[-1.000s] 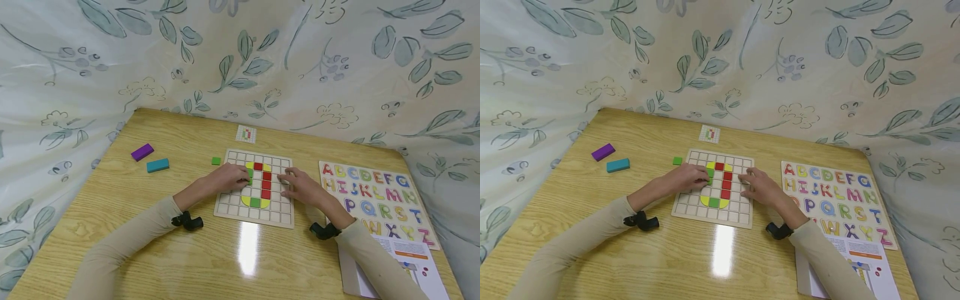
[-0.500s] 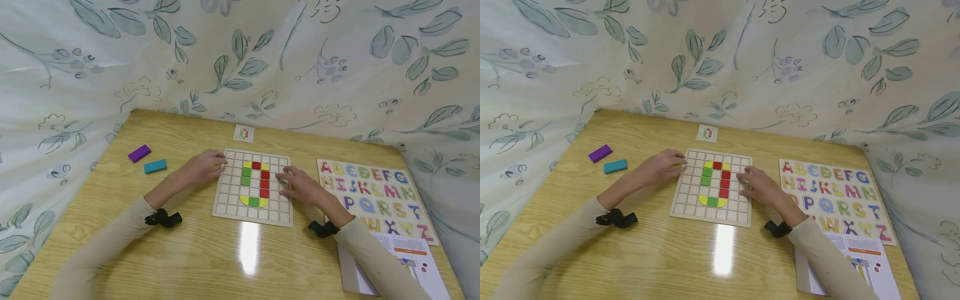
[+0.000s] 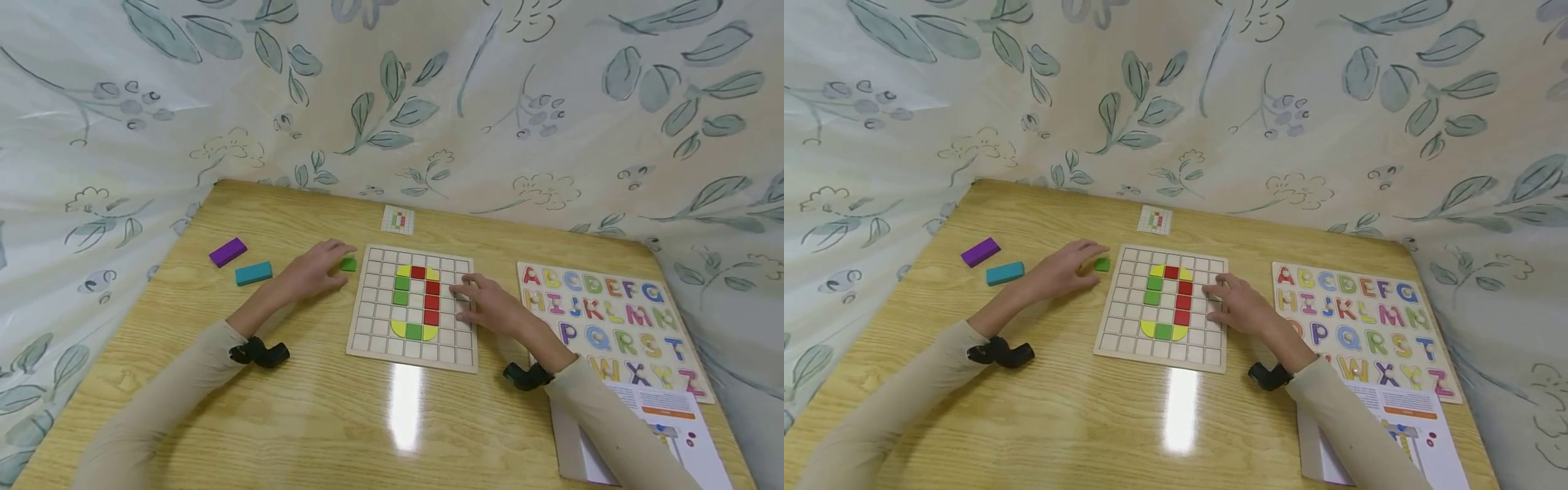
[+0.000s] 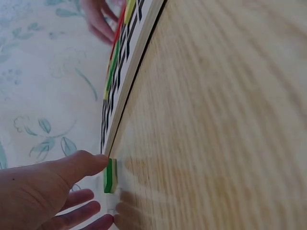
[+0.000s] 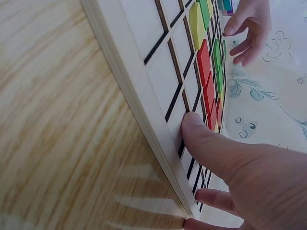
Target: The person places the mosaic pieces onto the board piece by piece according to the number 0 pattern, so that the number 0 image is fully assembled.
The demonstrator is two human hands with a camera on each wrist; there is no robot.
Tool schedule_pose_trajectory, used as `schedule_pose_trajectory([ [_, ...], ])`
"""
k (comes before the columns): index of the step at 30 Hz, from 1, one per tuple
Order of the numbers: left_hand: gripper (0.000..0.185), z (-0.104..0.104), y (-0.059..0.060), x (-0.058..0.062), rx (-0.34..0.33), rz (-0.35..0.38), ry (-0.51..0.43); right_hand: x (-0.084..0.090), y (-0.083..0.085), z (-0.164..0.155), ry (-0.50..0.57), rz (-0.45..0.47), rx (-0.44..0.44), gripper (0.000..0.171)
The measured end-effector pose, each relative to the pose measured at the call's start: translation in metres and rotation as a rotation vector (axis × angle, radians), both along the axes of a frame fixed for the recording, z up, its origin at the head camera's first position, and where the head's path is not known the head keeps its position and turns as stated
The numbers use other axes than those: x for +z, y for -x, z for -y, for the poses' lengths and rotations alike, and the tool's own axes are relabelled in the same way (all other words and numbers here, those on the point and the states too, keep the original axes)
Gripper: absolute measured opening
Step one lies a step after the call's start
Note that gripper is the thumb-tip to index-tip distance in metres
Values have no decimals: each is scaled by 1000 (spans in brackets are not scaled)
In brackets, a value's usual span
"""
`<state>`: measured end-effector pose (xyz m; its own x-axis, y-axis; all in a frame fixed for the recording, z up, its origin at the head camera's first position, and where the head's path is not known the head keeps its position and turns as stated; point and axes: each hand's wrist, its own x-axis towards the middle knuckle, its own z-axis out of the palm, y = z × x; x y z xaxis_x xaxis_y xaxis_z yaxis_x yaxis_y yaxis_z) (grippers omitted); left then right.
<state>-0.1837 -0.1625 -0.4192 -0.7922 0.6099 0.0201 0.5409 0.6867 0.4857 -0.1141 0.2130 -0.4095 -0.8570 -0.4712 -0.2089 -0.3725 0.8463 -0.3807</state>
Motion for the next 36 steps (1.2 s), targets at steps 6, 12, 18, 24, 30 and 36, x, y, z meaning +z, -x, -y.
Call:
schedule_pose_trajectory([
  [6, 65, -4, 10, -2, 7, 96, -31, 1, -1, 2, 2, 3, -9, 53],
  [12, 57, -5, 15, -4, -9, 97, -39, 1, -1, 3, 4, 11, -20, 53],
  [18, 44, -7, 15, -5, -16, 71, 3, 2, -1, 2, -6, 13, -21, 54],
  [24, 39, -6, 15, -8, -30, 58, -9, 2, -1, 2, -4, 1, -10, 55],
  [30, 37, -5, 17, -10, -47, 46, -12, 1, 0, 2, 1, -5, -8, 54],
  [36, 36, -9, 14, -7, -37, -15, -51, 1, 1, 4, -4, -3, -13, 55],
])
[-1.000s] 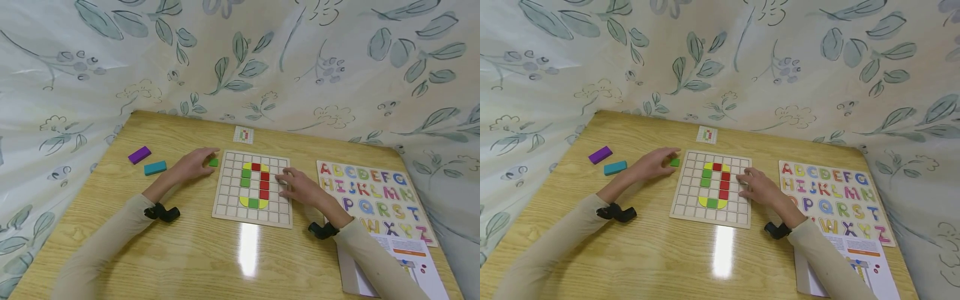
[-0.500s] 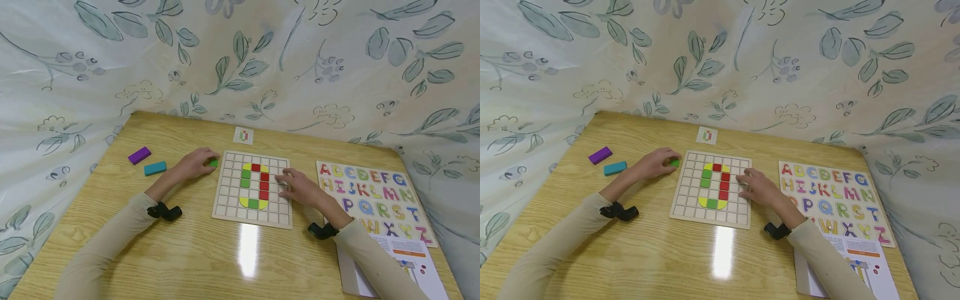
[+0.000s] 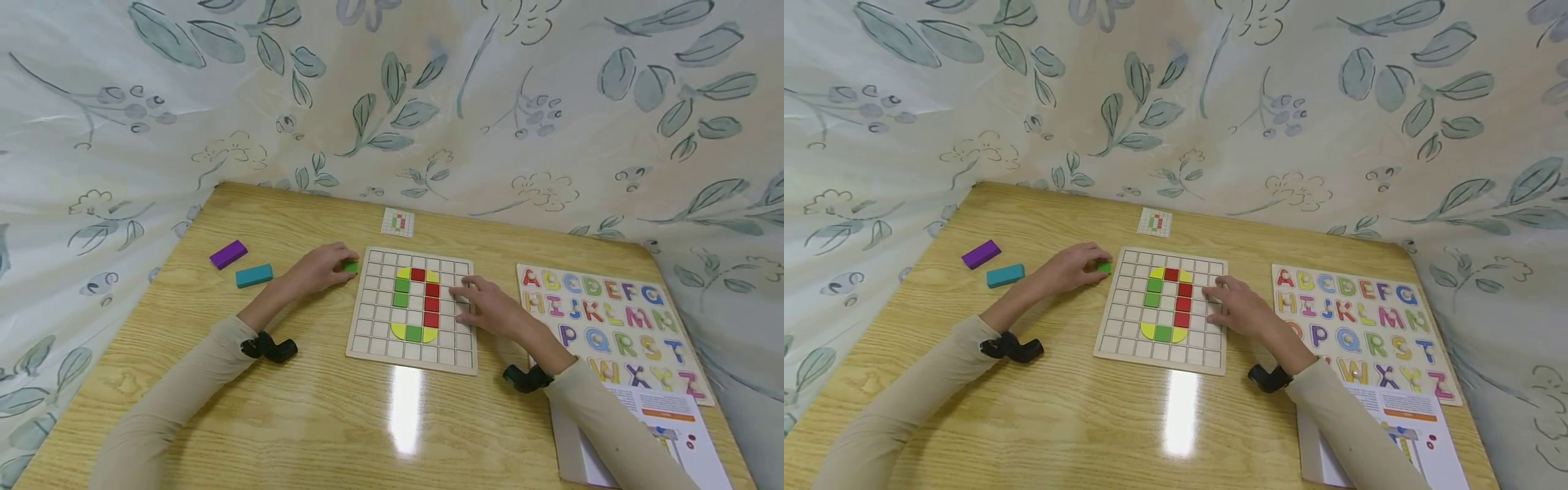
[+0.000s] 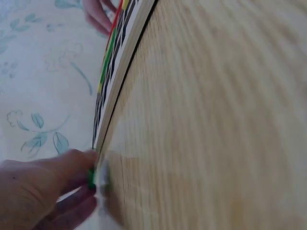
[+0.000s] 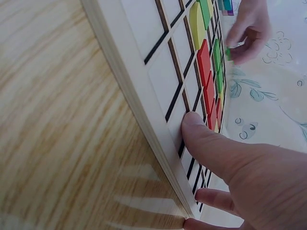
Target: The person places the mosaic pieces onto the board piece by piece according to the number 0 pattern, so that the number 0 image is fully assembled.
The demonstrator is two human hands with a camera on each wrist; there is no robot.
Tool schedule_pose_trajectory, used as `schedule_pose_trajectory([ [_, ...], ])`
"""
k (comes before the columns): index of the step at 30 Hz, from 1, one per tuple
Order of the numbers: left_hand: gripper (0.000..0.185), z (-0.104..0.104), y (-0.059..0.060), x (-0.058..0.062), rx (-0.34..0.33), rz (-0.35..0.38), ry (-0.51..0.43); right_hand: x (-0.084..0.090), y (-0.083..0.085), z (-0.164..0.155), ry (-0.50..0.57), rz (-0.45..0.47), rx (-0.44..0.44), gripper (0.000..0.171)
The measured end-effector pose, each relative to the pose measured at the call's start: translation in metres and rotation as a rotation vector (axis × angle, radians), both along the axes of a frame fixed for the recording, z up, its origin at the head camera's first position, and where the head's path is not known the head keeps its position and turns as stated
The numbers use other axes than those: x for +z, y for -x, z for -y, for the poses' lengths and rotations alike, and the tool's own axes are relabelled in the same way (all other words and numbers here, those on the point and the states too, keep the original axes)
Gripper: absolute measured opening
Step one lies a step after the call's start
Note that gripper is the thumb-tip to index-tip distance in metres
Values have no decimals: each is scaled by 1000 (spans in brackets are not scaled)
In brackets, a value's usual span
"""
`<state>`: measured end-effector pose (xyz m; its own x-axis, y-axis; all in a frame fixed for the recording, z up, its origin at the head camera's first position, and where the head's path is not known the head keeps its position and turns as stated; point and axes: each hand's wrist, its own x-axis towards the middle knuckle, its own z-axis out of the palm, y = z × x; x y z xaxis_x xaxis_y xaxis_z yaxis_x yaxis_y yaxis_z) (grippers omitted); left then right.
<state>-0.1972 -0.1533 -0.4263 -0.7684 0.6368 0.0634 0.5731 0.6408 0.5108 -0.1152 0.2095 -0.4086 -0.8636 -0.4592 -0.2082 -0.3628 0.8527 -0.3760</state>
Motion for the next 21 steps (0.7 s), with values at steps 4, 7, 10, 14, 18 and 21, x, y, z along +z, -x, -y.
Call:
schedule_pose_trajectory([
  [4, 34, -14, -15, 8, -63, -114, -101, 0, 3, -1, -1, 5, 4, 55],
  [7, 32, -28, -31, 12, -152, -174, -149, 0, 4, -2, 3, -1, 6, 55],
  [10, 27, -39, -45, 11, -234, -205, -153, 1, 4, -2, 7, -6, 10, 55],
  [14, 21, -49, -60, 4, -321, -229, -110, 0, 3, -2, 2, 2, 7, 55],
  [18, 19, -55, -68, 0, -358, -272, -93, -2, 4, -3, -5, -2, 5, 55],
  [21, 15, -60, -68, -1, -358, -324, -97, -2, 4, -3, -3, -8, 7, 55],
])
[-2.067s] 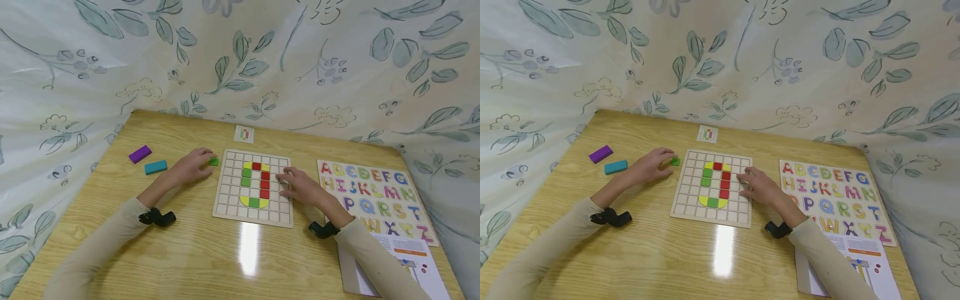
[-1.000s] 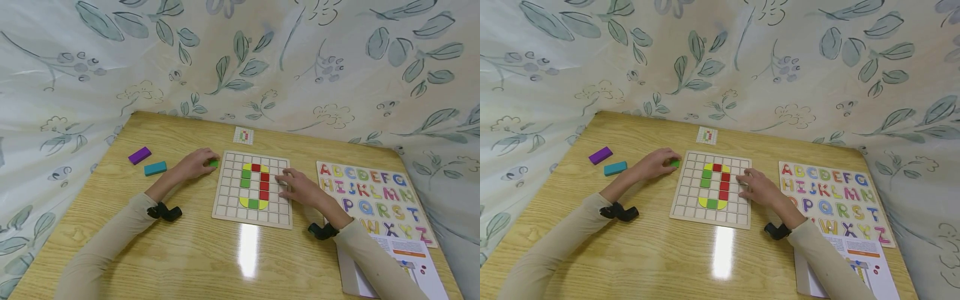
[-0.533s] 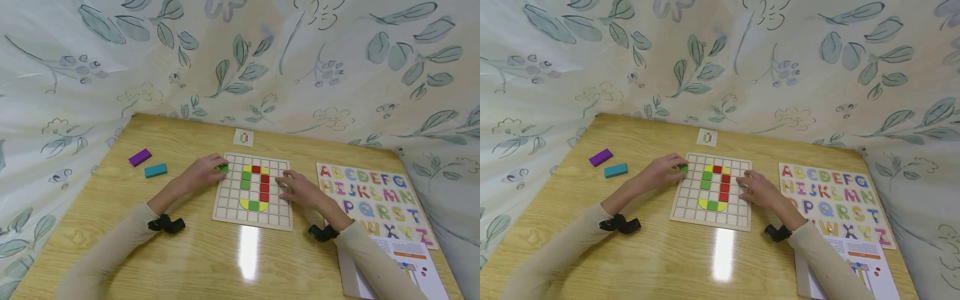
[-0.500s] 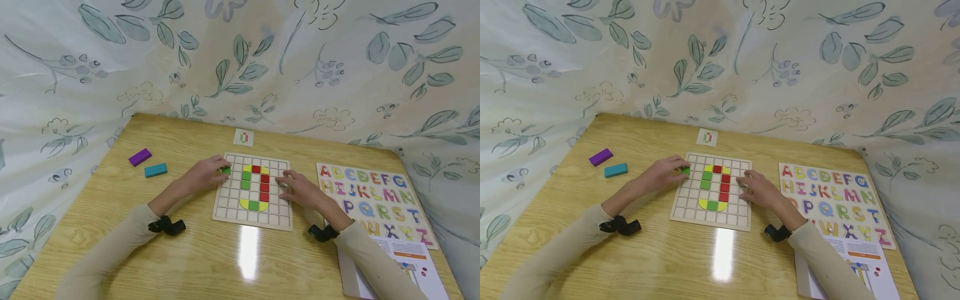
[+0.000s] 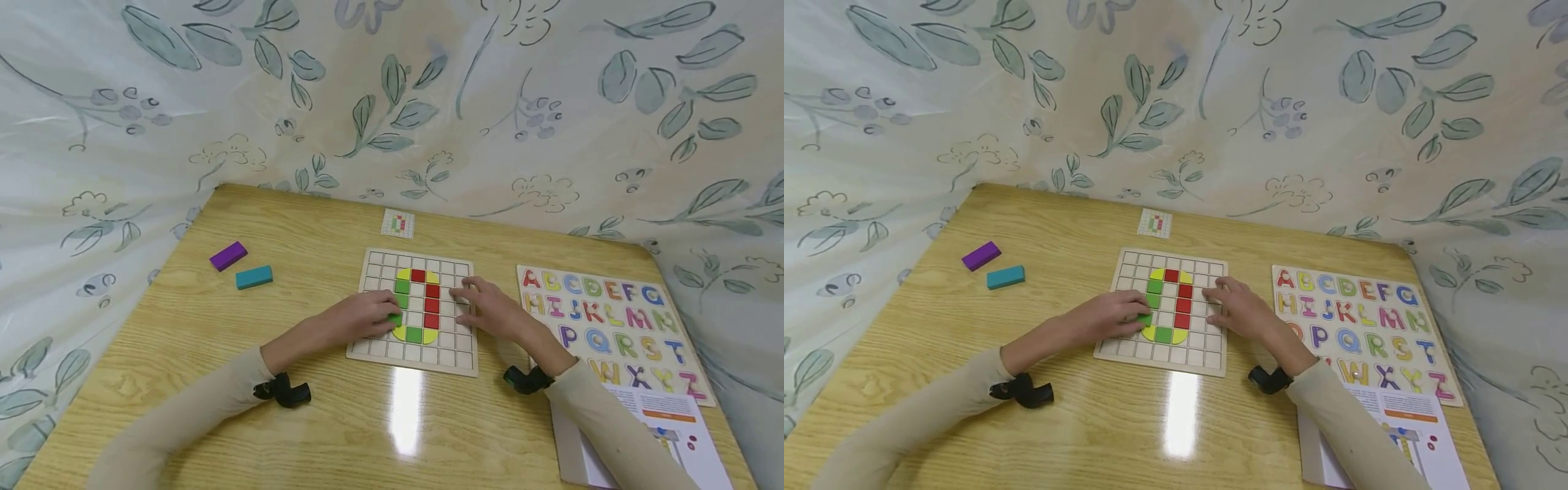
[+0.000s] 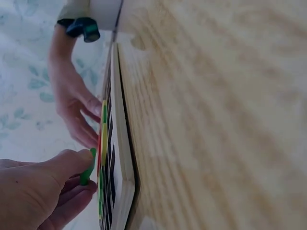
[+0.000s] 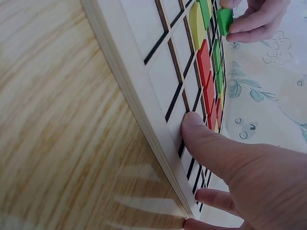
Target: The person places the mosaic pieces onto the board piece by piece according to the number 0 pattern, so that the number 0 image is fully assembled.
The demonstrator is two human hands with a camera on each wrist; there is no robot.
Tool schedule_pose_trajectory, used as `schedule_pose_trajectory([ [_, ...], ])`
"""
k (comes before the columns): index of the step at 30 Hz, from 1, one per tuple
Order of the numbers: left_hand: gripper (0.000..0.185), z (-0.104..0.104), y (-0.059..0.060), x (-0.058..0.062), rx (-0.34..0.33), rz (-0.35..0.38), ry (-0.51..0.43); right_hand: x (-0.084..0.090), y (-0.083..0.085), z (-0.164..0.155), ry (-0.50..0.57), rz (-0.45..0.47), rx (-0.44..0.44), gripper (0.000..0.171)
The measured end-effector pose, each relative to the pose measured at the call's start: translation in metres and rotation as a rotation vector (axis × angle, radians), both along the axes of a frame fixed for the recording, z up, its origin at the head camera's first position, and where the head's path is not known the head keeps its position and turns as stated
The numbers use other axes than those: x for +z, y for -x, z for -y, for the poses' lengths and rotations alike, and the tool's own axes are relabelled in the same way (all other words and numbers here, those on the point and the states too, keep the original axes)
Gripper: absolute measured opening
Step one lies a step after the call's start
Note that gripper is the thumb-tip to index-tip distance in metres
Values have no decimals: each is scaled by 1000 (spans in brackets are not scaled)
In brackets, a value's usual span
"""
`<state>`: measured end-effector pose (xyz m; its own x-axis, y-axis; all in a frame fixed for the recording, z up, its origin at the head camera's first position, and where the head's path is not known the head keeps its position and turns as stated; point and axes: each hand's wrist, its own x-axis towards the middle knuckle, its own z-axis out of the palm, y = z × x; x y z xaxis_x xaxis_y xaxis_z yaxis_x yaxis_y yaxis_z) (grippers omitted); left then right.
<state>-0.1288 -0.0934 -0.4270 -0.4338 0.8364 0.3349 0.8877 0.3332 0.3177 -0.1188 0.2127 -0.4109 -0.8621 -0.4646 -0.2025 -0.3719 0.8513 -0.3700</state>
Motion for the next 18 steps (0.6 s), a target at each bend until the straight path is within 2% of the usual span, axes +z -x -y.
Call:
schedule_pose_trajectory([
  [3, 14, -4, 2, 0, 3, -30, 15, 0, -1, 0, 2, -6, 5, 54],
  [10, 14, -10, 5, 4, -7, -18, 94, 1, -1, 0, 6, -4, 4, 54],
  [15, 13, -12, 7, 6, -24, -52, 137, 1, -2, 0, 7, -11, 2, 54],
  [18, 13, -14, 8, 6, -29, -45, 142, 1, -1, 0, 4, -15, 10, 54],
])
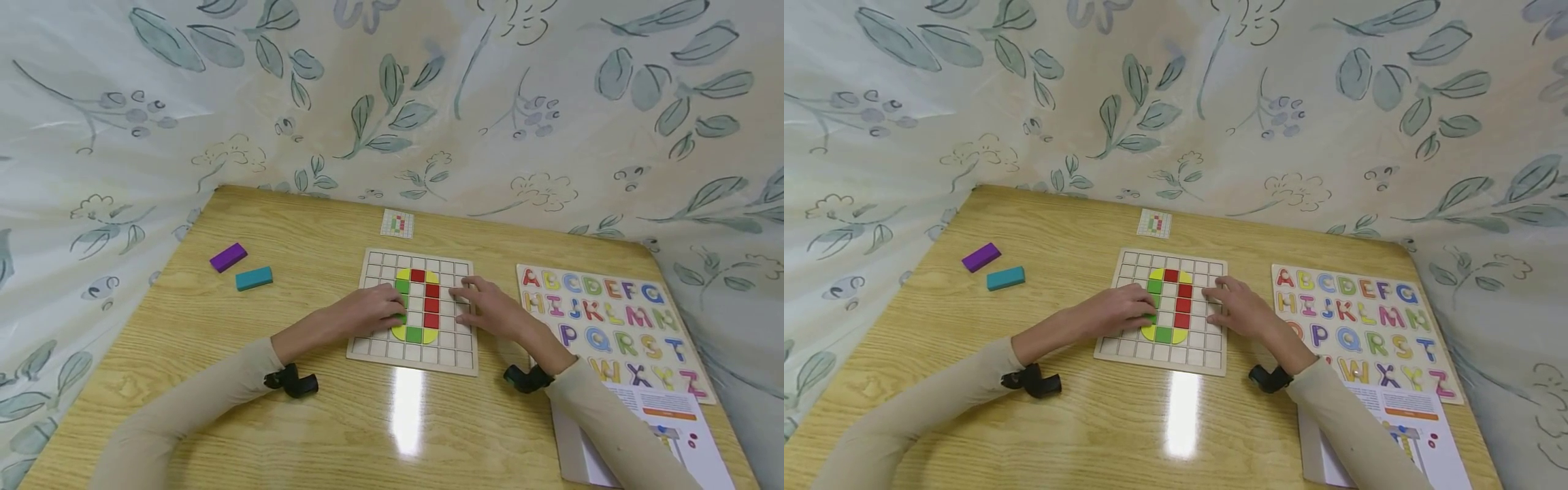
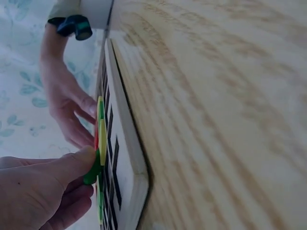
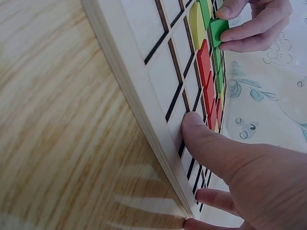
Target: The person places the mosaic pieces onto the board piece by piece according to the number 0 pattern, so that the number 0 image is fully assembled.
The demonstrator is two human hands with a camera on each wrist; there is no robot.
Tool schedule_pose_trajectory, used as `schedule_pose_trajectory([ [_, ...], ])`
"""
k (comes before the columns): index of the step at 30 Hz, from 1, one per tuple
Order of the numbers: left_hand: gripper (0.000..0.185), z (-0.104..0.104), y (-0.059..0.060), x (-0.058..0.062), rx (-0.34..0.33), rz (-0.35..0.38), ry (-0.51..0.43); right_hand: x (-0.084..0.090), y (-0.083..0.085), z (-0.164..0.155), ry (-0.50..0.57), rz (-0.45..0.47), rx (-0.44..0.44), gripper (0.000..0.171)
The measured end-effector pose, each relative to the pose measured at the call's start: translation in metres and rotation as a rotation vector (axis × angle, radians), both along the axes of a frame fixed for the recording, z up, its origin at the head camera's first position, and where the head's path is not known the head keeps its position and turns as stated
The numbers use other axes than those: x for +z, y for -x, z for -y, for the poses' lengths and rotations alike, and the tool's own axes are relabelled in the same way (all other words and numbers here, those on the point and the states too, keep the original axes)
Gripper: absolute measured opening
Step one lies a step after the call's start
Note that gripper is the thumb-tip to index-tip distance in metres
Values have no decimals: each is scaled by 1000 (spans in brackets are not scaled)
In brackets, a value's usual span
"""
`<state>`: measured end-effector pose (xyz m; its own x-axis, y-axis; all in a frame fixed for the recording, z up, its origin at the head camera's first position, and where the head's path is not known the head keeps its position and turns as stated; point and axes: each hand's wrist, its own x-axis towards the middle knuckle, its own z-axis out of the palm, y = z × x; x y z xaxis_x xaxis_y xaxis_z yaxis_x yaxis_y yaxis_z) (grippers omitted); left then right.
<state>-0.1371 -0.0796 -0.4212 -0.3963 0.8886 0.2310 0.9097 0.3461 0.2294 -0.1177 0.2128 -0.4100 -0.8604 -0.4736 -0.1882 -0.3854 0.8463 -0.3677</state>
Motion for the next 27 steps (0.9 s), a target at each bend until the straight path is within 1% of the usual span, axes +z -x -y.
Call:
schedule_pose_trajectory([
  [4, 13, -1, 1, 1, -6, 18, 15, 0, 1, -1, 4, 3, 2, 53],
  [11, 11, -4, 2, 6, 23, 121, 37, -2, 1, -1, 2, 12, -5, 54],
  [13, 10, -4, 2, 7, 28, 127, 55, -2, 1, 0, 3, 9, -6, 54],
  [17, 10, -5, 3, 8, 28, 111, 87, -2, 1, 0, 4, 8, -9, 54],
  [22, 11, -5, 3, 7, 17, 99, 95, -1, 1, 0, -1, 15, -9, 55],
  [27, 12, -5, 3, 8, -10, 71, 114, -1, 1, 1, 1, 12, -12, 55],
])
